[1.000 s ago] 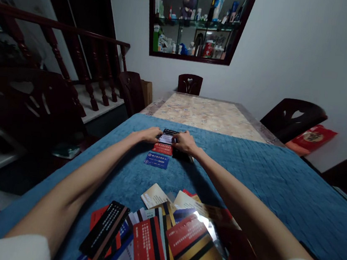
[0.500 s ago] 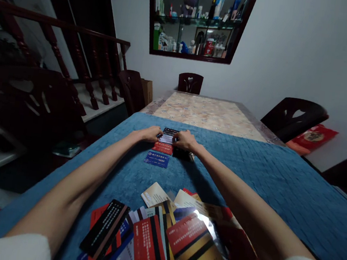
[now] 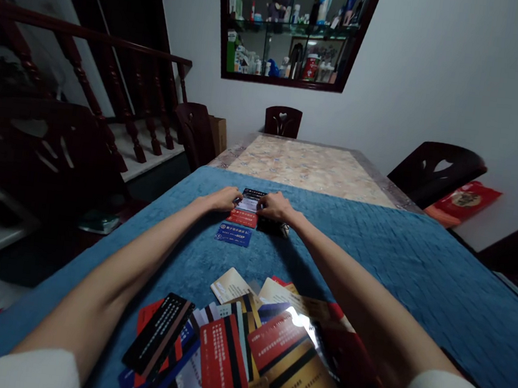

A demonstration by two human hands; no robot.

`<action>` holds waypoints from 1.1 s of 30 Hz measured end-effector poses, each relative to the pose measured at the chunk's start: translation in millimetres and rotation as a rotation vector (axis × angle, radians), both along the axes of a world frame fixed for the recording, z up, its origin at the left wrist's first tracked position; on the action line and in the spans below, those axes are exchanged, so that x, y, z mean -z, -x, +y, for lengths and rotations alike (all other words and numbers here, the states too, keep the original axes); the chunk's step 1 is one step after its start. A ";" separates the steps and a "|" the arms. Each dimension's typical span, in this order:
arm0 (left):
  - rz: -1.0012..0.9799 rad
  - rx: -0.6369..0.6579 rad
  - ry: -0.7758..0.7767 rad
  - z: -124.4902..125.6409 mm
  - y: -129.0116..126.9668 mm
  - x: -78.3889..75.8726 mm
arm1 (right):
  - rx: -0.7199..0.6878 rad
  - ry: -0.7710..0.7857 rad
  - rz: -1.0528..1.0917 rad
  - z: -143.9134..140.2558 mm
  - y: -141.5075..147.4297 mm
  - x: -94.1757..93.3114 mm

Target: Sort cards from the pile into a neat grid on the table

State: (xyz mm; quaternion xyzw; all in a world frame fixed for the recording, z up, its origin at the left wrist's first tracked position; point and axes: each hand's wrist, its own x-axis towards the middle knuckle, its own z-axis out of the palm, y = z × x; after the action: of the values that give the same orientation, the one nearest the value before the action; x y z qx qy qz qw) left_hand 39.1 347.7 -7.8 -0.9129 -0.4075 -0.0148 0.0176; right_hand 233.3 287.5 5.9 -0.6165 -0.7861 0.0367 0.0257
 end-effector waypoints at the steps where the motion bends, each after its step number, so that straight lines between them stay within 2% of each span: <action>1: -0.004 -0.004 0.000 -0.4 0.0 -0.2 | -0.001 -0.003 0.000 -0.3 -0.2 0.0; 10: -0.050 -0.022 -0.014 -12.7 3.4 -3.1 | -0.025 -0.062 0.008 -9.6 -9.1 -1.8; 18: -0.090 -0.052 -0.072 -38.9 9.9 -9.4 | -0.083 -0.126 0.029 -39.4 -8.0 -10.9; 24: -0.102 -0.059 -0.091 -80.5 18.6 -14.8 | -0.174 -0.145 0.064 -71.3 2.0 -12.2; 33: -0.162 -0.071 -0.111 -163.5 48.4 -11.4 | -0.361 -0.168 0.165 -123.0 21.3 -7.4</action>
State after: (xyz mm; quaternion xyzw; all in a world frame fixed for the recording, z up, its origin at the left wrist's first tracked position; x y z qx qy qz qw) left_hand -9.3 184.1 3.6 -0.8913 -0.4383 -0.1107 0.0357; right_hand 212.0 164.5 13.2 -0.4565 -0.8792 0.0256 0.1342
